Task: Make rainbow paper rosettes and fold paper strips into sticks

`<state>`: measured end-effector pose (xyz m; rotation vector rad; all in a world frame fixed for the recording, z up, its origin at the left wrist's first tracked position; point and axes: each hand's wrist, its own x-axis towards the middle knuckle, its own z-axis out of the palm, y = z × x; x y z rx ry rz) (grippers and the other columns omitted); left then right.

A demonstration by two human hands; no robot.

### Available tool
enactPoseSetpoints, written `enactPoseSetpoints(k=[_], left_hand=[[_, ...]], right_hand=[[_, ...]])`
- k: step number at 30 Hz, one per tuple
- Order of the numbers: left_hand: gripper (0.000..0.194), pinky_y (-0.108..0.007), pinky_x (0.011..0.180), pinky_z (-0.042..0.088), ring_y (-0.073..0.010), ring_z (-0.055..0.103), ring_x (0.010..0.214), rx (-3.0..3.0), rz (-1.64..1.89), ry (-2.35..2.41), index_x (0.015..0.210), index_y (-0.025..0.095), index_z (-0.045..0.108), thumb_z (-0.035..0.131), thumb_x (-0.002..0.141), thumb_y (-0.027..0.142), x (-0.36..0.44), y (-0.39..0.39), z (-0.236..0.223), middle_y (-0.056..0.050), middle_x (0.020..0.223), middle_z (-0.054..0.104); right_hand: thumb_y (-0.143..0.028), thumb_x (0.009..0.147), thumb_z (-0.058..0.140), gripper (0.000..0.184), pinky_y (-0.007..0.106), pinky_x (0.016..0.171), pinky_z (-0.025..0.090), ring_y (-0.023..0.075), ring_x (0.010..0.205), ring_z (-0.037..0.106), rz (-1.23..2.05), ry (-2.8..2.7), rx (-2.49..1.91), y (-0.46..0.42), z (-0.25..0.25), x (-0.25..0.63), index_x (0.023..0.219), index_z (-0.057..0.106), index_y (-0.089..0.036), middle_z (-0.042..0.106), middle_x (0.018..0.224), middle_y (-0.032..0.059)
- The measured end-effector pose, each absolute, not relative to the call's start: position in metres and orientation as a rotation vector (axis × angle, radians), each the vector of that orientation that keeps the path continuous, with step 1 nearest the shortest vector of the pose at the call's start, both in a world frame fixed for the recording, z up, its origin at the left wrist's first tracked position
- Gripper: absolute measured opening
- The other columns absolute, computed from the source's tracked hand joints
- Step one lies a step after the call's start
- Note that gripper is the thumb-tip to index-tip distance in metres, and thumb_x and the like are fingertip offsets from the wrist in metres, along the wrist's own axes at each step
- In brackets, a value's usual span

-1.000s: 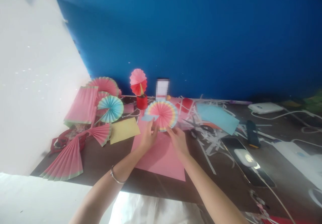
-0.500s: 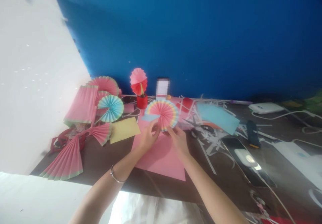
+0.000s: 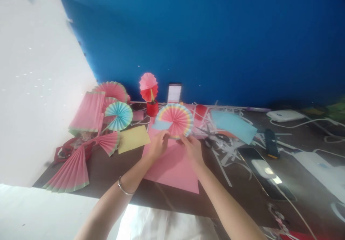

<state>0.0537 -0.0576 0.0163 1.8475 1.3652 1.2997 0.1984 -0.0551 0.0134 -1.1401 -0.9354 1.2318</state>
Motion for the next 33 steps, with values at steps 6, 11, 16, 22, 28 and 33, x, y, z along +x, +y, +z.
enactPoseSetpoints(k=[6, 11, 16, 22, 28, 33], left_hand=[[0.024, -0.028, 0.069, 0.048, -0.016, 0.06, 0.075, 1.784, 1.34, 1.338, 0.086, 0.017, 0.059, 0.04, 0.087, 0.032, 0.056, -0.058, 0.017, -0.006, 0.083, 0.064], [0.028, -0.028, 0.064, 0.05, -0.0184, 0.062, 0.081, 1.643, 1.353, 1.31, 0.101, 0.015, 0.057, 0.046, 0.085, 0.035, 0.062, -0.061, 0.018, -0.011, 0.092, 0.064], [0.037, -0.03, 0.068, 0.052, -0.0204, 0.061, 0.087, 1.553, 1.368, 1.327, 0.105, 0.015, 0.055, 0.055, 0.079, 0.041, 0.065, -0.061, 0.01, -0.013, 0.102, 0.061], [0.04, -0.033, 0.074, 0.052, -0.02, 0.061, 0.089, 1.568, 1.39, 1.317, 0.113, 0.017, 0.05, 0.053, 0.081, 0.04, 0.066, -0.059, 0.005, -0.012, 0.107, 0.059], [0.035, -0.035, 0.079, 0.05, -0.0198, 0.06, 0.091, 1.684, 1.403, 1.24, 0.113, 0.017, 0.051, 0.051, 0.083, 0.035, 0.064, -0.056, 0.007, -0.011, 0.105, 0.06], [0.03, -0.034, 0.082, 0.05, -0.0189, 0.06, 0.091, 1.561, 1.445, 1.151, 0.107, 0.017, 0.055, 0.05, 0.083, 0.035, 0.058, -0.053, 0.011, -0.011, 0.103, 0.062]], right_hand=[[-0.042, 0.062, 0.073, 0.033, 0.036, 0.078, 0.052, 0.0178, 0.071, 0.063, 1.302, -0.911, -1.073, -0.056, 0.018, 0.198, 0.08, 0.067, -0.016, 0.065, 0.072, 0.0017], [-0.041, 0.062, 0.073, 0.031, 0.036, 0.081, 0.051, 0.0185, 0.076, 0.064, 1.349, -0.927, -1.012, -0.057, 0.019, 0.196, 0.079, 0.068, -0.016, 0.067, 0.076, 0.003], [-0.043, 0.065, 0.07, 0.033, 0.037, 0.071, 0.054, 0.0236, 0.08, 0.065, 1.377, -0.962, -1.043, -0.061, 0.024, 0.195, 0.084, 0.066, -0.016, 0.069, 0.084, 0.0064], [-0.042, 0.068, 0.068, 0.033, 0.036, 0.071, 0.054, 0.0241, 0.082, 0.066, 1.368, -1.013, -1.024, -0.063, 0.027, 0.193, 0.086, 0.066, -0.015, 0.069, 0.085, 0.007], [-0.041, 0.065, 0.072, 0.029, 0.038, 0.08, 0.052, 0.021, 0.075, 0.066, 1.337, -0.957, -1.034, -0.061, 0.02, 0.192, 0.077, 0.067, -0.014, 0.069, 0.076, 0.0043], [-0.043, 0.064, 0.071, 0.031, 0.037, 0.077, 0.053, 0.0199, 0.072, 0.066, 1.259, -0.968, -1.092, -0.06, 0.024, 0.195, 0.078, 0.067, -0.015, 0.068, 0.076, 0.0041]])
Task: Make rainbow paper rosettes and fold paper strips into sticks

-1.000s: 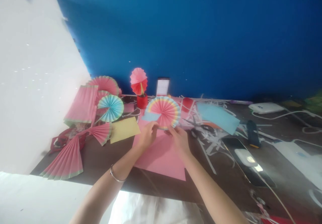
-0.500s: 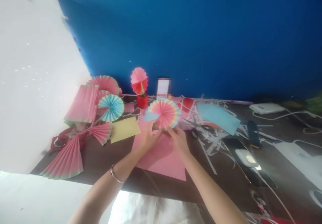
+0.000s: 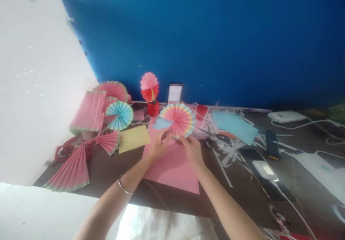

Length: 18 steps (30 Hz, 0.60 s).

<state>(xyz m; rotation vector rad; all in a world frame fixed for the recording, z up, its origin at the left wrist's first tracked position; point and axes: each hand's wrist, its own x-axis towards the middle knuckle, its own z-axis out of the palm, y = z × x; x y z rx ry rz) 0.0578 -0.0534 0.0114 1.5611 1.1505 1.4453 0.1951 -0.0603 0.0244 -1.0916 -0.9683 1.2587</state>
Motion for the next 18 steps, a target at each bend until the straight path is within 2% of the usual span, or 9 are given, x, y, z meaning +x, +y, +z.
enactPoseSetpoints(k=[3, 8, 13, 18], left_hand=[[0.025, -0.032, 0.083, 0.049, -0.0178, 0.06, 0.093, 1.435, 1.509, 1.077, 0.098, 0.017, 0.056, 0.05, 0.083, 0.036, 0.056, -0.051, 0.014, -0.009, 0.098, 0.063], [0.023, -0.031, 0.079, 0.05, -0.0178, 0.061, 0.093, 1.295, 1.523, 1.078, 0.095, 0.018, 0.056, 0.055, 0.08, 0.035, 0.054, -0.047, 0.014, -0.008, 0.095, 0.063], [0.022, -0.03, 0.074, 0.05, -0.0157, 0.062, 0.081, 1.297, 1.502, 1.143, 0.091, 0.016, 0.056, 0.056, 0.077, 0.033, 0.051, -0.044, 0.012, -0.006, 0.085, 0.063], [0.025, -0.032, 0.075, 0.05, -0.0164, 0.062, 0.08, 1.249, 1.449, 1.09, 0.091, 0.016, 0.054, 0.062, 0.071, 0.028, 0.055, -0.048, 0.012, -0.007, 0.089, 0.063]], right_hand=[[-0.046, 0.064, 0.069, 0.037, 0.036, 0.072, 0.052, 0.0209, 0.071, 0.066, 1.171, -1.04, -1.186, -0.062, 0.03, 0.197, 0.085, 0.067, -0.016, 0.069, 0.079, 0.0054], [-0.05, 0.066, 0.067, 0.038, 0.033, 0.067, 0.05, 0.0248, 0.073, 0.066, 1.091, -1.133, -1.255, -0.063, 0.033, 0.201, 0.083, 0.067, -0.016, 0.069, 0.074, 0.0061], [-0.051, 0.069, 0.064, 0.037, 0.033, 0.068, 0.049, 0.0235, 0.074, 0.065, 1.049, -1.172, -1.21, -0.062, 0.032, 0.203, 0.088, 0.067, -0.019, 0.069, 0.078, 0.005], [-0.047, 0.074, 0.058, 0.033, 0.032, 0.071, 0.048, 0.0194, 0.071, 0.062, 1.028, -1.142, -1.171, -0.055, 0.025, 0.208, 0.09, 0.063, -0.019, 0.067, 0.082, 0.0046]])
